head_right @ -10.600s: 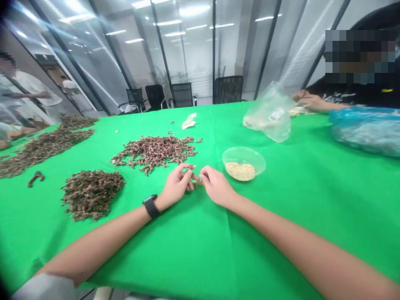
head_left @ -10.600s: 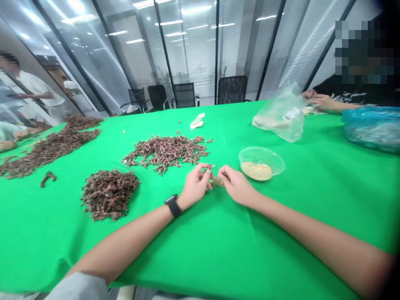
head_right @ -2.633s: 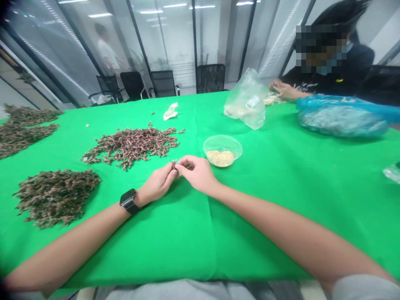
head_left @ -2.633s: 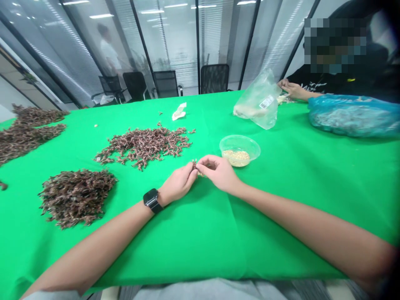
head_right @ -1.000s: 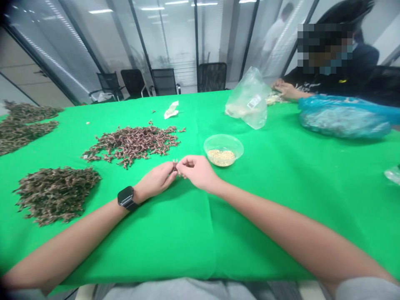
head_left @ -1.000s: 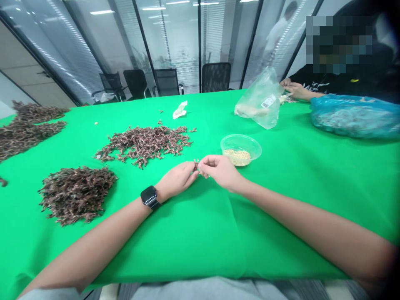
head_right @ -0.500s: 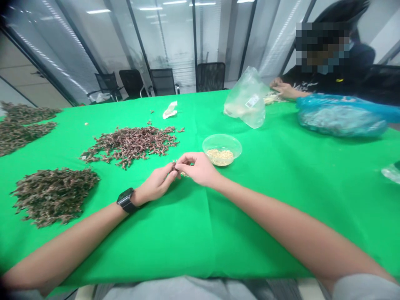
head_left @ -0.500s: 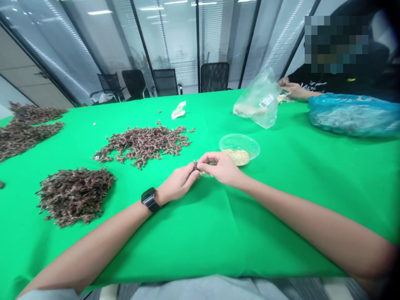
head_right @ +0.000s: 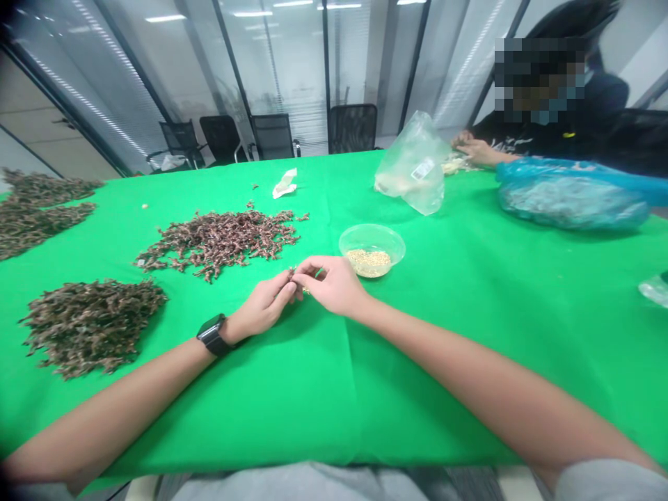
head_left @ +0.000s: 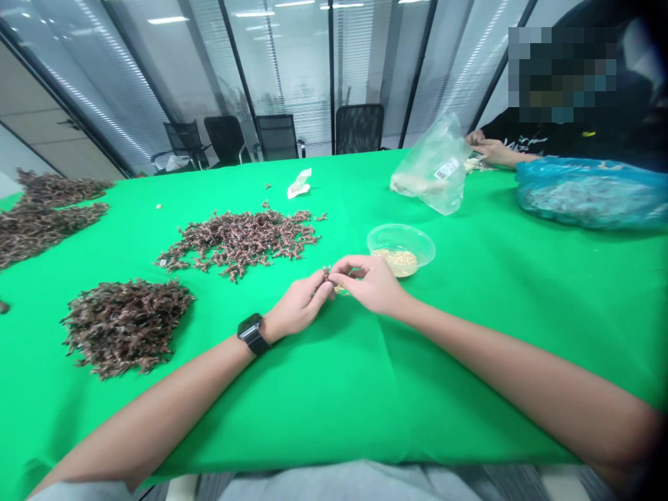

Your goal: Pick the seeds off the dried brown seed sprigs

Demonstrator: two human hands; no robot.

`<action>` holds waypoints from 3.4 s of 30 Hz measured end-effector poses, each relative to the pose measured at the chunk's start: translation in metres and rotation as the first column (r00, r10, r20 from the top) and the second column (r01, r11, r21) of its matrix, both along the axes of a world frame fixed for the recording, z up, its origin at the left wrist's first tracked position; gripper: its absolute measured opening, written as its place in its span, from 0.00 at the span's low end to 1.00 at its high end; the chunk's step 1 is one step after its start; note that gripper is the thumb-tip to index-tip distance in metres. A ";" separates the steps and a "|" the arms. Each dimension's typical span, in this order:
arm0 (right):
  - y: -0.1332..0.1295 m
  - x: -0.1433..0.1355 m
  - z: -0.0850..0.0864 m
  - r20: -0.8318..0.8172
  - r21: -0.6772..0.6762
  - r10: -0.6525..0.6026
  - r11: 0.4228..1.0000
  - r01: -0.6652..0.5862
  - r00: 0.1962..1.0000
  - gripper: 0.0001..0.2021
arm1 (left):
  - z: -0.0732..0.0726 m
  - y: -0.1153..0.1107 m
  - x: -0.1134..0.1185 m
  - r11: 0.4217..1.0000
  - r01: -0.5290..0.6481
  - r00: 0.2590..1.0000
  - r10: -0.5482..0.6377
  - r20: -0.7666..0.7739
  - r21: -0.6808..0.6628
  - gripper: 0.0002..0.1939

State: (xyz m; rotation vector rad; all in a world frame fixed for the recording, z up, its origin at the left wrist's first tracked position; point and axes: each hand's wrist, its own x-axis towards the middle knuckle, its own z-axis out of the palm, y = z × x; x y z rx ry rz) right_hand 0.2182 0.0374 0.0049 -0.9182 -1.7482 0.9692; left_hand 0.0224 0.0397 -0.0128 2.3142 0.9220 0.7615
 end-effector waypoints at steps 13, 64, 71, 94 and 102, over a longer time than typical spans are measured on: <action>-0.003 -0.002 0.001 0.024 -0.095 -0.069 0.993 0.071 0.997 0.07 | 0.000 0.003 -0.002 0.986 -0.014 0.996 0.028 -0.082 0.163 0.14; -0.001 0.004 0.022 -0.291 -0.671 0.032 0.705 -0.228 0.956 0.16 | 0.005 0.007 -0.010 0.929 0.077 0.972 0.012 -0.237 0.361 0.14; 0.003 0.012 0.022 -0.207 -0.587 0.098 0.783 -0.204 0.973 0.18 | 0.008 0.000 -0.006 0.975 0.040 0.992 -0.013 -0.125 0.216 0.16; -0.003 0.007 0.010 0.173 0.003 -0.019 1.000 0.019 0.985 0.11 | 0.010 -0.001 -0.004 0.997 0.007 1.000 -0.008 0.013 0.071 0.17; -0.007 -0.001 0.025 -0.205 -0.635 0.021 0.758 -0.150 0.978 0.15 | 0.009 0.010 -0.011 0.891 0.113 0.975 -0.013 -0.223 0.440 0.14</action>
